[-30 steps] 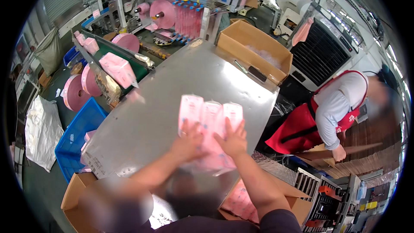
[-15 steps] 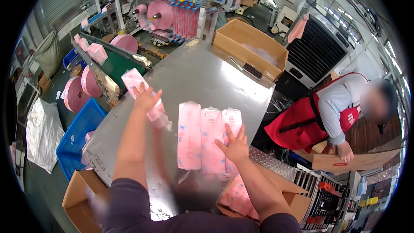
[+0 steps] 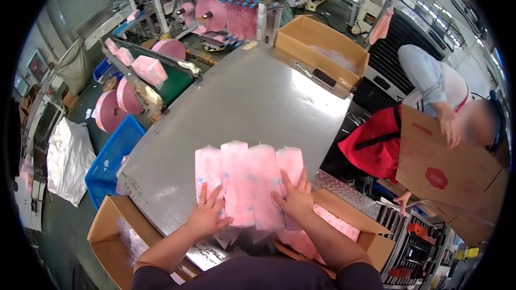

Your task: The person picks up cardboard sheets from a stack and folds them into boxes, then fills the boxes with stacks of pink-wrapped items from a table and pushes the completed boxes onto a conveyor belt.

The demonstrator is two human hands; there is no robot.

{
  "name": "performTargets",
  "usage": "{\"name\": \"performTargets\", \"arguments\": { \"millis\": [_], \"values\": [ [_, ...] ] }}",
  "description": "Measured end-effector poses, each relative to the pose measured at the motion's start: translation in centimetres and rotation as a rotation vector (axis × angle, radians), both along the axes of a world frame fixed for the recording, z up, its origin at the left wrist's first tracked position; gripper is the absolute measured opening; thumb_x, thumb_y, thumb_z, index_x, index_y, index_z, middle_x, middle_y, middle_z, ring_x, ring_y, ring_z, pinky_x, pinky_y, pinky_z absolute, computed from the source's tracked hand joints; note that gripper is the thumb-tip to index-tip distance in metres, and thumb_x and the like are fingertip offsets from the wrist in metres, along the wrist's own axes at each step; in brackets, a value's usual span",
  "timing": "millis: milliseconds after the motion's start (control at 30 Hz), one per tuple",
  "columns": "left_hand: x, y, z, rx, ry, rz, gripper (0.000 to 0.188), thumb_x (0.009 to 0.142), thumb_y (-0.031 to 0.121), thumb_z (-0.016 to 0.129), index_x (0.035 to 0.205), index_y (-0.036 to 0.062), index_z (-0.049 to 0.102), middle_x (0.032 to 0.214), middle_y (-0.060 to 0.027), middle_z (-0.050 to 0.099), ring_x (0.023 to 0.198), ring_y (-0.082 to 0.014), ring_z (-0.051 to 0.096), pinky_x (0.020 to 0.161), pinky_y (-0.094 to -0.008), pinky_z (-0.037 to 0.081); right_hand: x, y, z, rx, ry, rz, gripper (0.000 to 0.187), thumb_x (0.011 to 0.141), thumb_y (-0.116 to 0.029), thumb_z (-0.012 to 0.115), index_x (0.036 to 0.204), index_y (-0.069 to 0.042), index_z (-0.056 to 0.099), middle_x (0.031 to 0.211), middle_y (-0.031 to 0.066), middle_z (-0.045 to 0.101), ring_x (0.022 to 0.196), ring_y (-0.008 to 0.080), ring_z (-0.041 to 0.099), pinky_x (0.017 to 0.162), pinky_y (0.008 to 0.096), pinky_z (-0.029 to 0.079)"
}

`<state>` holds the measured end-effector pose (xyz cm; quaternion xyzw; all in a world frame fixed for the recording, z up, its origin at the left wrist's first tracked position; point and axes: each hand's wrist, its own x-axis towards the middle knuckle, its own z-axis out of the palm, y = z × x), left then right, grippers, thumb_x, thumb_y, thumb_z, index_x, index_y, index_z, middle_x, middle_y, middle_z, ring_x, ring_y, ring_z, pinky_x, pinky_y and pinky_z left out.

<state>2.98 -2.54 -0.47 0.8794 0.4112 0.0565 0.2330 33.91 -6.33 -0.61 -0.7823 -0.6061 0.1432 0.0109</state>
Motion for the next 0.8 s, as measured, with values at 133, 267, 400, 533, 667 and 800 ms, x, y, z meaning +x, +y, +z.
{"name": "performTargets", "arguments": {
  "millis": [133,267,400,533,667,800],
  "values": [
    [0.5,3.4,2.4,0.070,0.041,0.178,0.084,0.080,0.062,0.068,0.140,0.0085,0.043,0.159,-0.0184,0.016,0.148,-0.0463,0.006,0.103,-0.0791,0.019,-0.3,0.9,0.4,0.043,0.001,0.002,0.075,0.088,-0.060,0.055,0.153,-0.030,0.031,0.156,0.0340,0.012,0.126,0.0515,0.041,0.098,0.0517,0.045],
    [2.0,15.9,2.9,0.228,-0.065,0.415,0.086,0.082,0.065,0.064,0.146,0.0140,0.040,0.160,-0.0196,0.013,0.149,-0.0445,0.002,0.105,-0.0783,0.015,-0.7,1.9,0.5,0.057,0.002,-0.013,0.074,0.089,-0.061,0.053,0.153,-0.031,0.030,0.156,0.0334,0.012,0.128,0.0507,0.038,0.098,0.0512,0.046],
    [4.9,29.7,4.7,0.269,-0.054,0.671,0.086,0.084,0.069,0.057,0.150,0.0188,0.037,0.163,-0.0182,0.008,0.150,-0.0431,-0.001,0.108,-0.0762,0.010,-0.7,2.0,0.8,0.066,-0.010,-0.004,0.074,0.090,-0.062,0.053,0.154,-0.033,0.029,0.155,0.0339,0.014,0.129,0.0510,0.039,0.099,0.0510,0.046],
    [6.6,34.9,4.6,0.242,-0.087,0.820,0.078,0.086,0.069,0.053,0.145,0.0180,0.047,0.162,-0.0188,0.016,0.150,-0.0431,0.001,0.112,-0.0717,0.009,-0.6,1.9,1.2,0.053,-0.010,-0.008,0.075,0.091,-0.054,0.057,0.154,-0.025,0.029,0.155,0.0338,0.013,0.127,0.0548,0.038,0.103,0.0526,0.041],
    [1.7,36.0,-4.0,0.215,0.192,0.435,0.062,0.091,0.060,0.052,0.130,0.0122,0.061,0.155,-0.0225,0.032,0.149,-0.0392,0.011,0.118,-0.0604,0.010,1.0,2.1,-0.1,0.144,0.126,-0.011,0.082,0.090,-0.046,0.063,0.155,-0.013,0.025,0.153,0.0350,0.020,0.133,0.0522,0.036,0.109,0.0506,0.037],
    [-3.3,28.5,-2.8,0.157,0.095,0.198,0.057,0.093,0.051,0.056,0.132,0.0096,0.059,0.156,-0.0240,0.029,0.148,-0.0366,0.020,0.121,-0.0543,0.005,5.8,1.6,-3.9,0.208,0.732,-0.146,0.089,0.091,-0.039,0.067,0.156,-0.006,0.015,0.154,0.0282,0.028,0.128,0.0427,0.049,0.106,0.0423,0.042]
  ]
}}
